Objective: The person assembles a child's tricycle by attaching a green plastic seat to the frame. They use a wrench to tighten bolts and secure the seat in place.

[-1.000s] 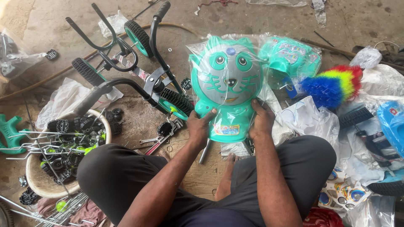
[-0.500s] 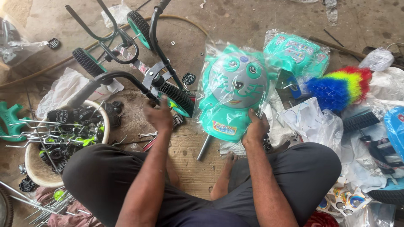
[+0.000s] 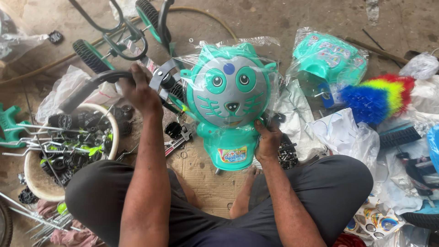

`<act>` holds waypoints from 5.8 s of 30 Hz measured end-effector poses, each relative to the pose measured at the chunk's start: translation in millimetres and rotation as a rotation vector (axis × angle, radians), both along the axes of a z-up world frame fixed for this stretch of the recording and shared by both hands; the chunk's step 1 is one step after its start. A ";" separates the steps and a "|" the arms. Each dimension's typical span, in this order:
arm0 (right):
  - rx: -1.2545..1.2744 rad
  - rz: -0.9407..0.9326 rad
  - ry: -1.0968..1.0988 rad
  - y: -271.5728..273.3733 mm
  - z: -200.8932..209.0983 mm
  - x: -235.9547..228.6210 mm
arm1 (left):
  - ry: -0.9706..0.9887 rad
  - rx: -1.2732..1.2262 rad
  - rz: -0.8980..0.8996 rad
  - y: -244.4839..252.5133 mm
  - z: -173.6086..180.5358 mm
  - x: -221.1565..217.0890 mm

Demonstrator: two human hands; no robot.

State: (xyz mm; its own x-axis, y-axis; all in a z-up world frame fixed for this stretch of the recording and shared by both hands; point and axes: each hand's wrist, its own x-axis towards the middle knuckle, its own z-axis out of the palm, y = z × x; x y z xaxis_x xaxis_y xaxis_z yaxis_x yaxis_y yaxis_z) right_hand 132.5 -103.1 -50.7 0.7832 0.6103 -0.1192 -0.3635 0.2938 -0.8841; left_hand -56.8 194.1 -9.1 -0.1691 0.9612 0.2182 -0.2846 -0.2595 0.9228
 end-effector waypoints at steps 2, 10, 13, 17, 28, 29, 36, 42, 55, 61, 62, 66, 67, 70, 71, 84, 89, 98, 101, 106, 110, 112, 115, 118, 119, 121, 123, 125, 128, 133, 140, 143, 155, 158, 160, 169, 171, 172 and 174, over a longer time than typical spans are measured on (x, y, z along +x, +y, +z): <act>-0.013 0.056 0.014 1.6 4.5 -4.8 | 0.020 -0.048 0.018 9.2 -6.0 2.9; -0.005 0.287 0.066 13.2 -1.4 -29.3 | -0.098 -0.076 -0.246 60.3 -23.6 -60.7; -0.017 0.342 0.058 22.6 -4.9 -37.4 | 0.097 -0.070 -0.268 83.5 -25.6 -78.3; -0.026 0.381 0.060 33.2 -2.7 -48.5 | 0.515 -0.170 -0.393 91.5 -11.5 -98.4; -0.144 0.438 -0.040 30.1 -3.5 -56.5 | 1.538 -0.248 -0.462 36.6 135.7 -113.7; -0.196 0.460 -0.088 29.2 -3.5 -57.1 | 1.457 -0.155 -0.483 22.2 143.0 -104.4; -0.205 0.557 -0.246 18.5 -9.8 -52.0 | 1.363 -0.002 -0.799 -42.7 129.8 -47.3; -0.397 0.597 -0.338 19.8 -49.4 -34.8 | 1.253 -0.181 -0.839 -32.4 71.7 -27.5; -0.967 0.701 -0.782 50.5 -15.1 73.0 | 1.587 0.040 -0.706 -36.0 -30.8 -14.7; -1.181 1.155 -1.534 54.9 51.3 189.5 | 1.640 0.399 -0.422 -52.2 3.7 4.2; -1.199 1.197 -1.535 55.9 45.5 200.3 | 1.547 0.441 -0.446 -56.6 4.7 9.9; -1.098 1.192 -1.442 56.8 -14.3 224.1 | 1.408 0.605 -0.682 -87.0 -13.0 51.2; -1.025 1.148 -1.395 56.6 -35.9 225.5 | 1.353 0.608 -0.750 -96.0 -22.5 61.5; -1.106 1.016 -1.166 63.4 -108.4 213.8 | 1.265 0.589 -0.921 -118.5 -60.0 91.5; -1.101 0.928 -1.132 67.1 -130.3 208.3 | 1.276 0.554 -0.957 -122.9 -74.4 104.6; -1.034 0.614 -1.573 52.1 -212.7 208.3 | 1.294 0.284 -0.906 -123.6 -233.7 235.8; -0.992 0.542 -1.472 51.2 -211.6 212.6 | 1.355 0.274 -0.873 -117.9 -243.5 233.3; -0.915 0.818 -0.825 0.3 -157.4 201.8 | 0.944 -0.082 -0.872 -103.4 -253.7 223.2; -0.892 1.119 -0.773 -8.0 -150.2 188.0 | 0.994 -0.290 -0.920 -100.2 -251.9 225.8; -0.792 0.973 -0.988 21.9 -176.4 177.2 | 1.205 0.136 -0.841 -119.7 -246.7 231.4; -0.893 0.777 -1.103 49.7 -209.4 184.8 | 1.154 0.088 -0.862 -130.2 -246.0 220.9; -0.912 0.754 -1.187 51.6 -218.6 183.2 | 1.185 0.086 -0.914 -132.5 -244.6 213.1; -0.794 0.595 -1.338 49.3 -225.0 177.2 | 1.169 0.205 -0.937 -134.8 -241.2 205.3; -0.778 0.502 -1.371 46.5 -232.3 175.6 | 1.337 0.192 -0.956 -133.4 -241.0 210.6; -0.775 0.501 -1.395 46.0 -235.8 175.8 | 1.340 0.197 -0.900 -133.0 -241.3 213.2; -0.815 0.518 -1.403 46.7 -242.5 177.3 | 1.341 0.213 -0.783 -126.2 -242.3 221.4; -0.900 0.555 -1.365 48.1 -248.4 180.7 | 1.416 0.198 -0.797 -118.3 -242.4 228.2; -0.996 0.580 -1.394 47.4 -252.9 185.2 | 1.450 0.175 -0.811 -112.5 -243.6 233.0; -0.993 0.560 -1.382 44.3 -257.0 186.6 | 1.420 0.106 -0.817 -110.2 -249.6 235.2; -0.996 0.545 -1.322 45.3 -254.5 180.7 | 1.364 0.076 -0.719 -116.5 -263.4 236.5; -1.223 0.660 -0.935 61.8 -237.9 193.1 | 1.367 0.096 -0.806 -106.1 -255.9 229.6; -1.088 0.530 -0.946 57.8 -227.4 206.5 | 1.389 0.154 -0.836 -108.7 -249.1 230.2; -0.823 0.422 -1.109 79.6 -220.1 221.7 | 1.365 0.218 -0.790 -84.9 -254.4 248.7; -0.859 0.650 -1.357 92.1 -225.6 214.1 | 1.438 0.207 -0.852 -80.5 -257.8 250.6; -0.841 0.678 -1.585 95.4 -224.0 206.3 | 1.476 0.290 -0.866 -80.7 -256.7 248.3; -1.038 0.809 -1.284 51.3 -207.9 212.4 | 1.635 0.300 -0.892 -88.4 -237.9 226.5; -0.904 0.658 -1.350 45.3 -213.7 215.0 | 1.666 0.252 -0.922 -88.7 -238.4 228.2; -0.946 0.679 -1.339 45.1 -216.4 217.6 | 1.682 0.228 -0.933 -87.6 -238.7 230.1; -1.026 0.725 -1.310 46.1 -221.8 220.0 | 1.678 0.239 -0.960 -87.9 -239.6 231.4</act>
State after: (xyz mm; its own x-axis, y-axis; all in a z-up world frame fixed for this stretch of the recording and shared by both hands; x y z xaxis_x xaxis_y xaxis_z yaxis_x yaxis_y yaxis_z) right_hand 352.5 -57.0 -272.5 0.3108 0.9248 -0.2195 0.8456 -0.3745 -0.3805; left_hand 174.7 106.2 -248.7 0.7951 0.5232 -0.3068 0.6050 -0.7201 0.3397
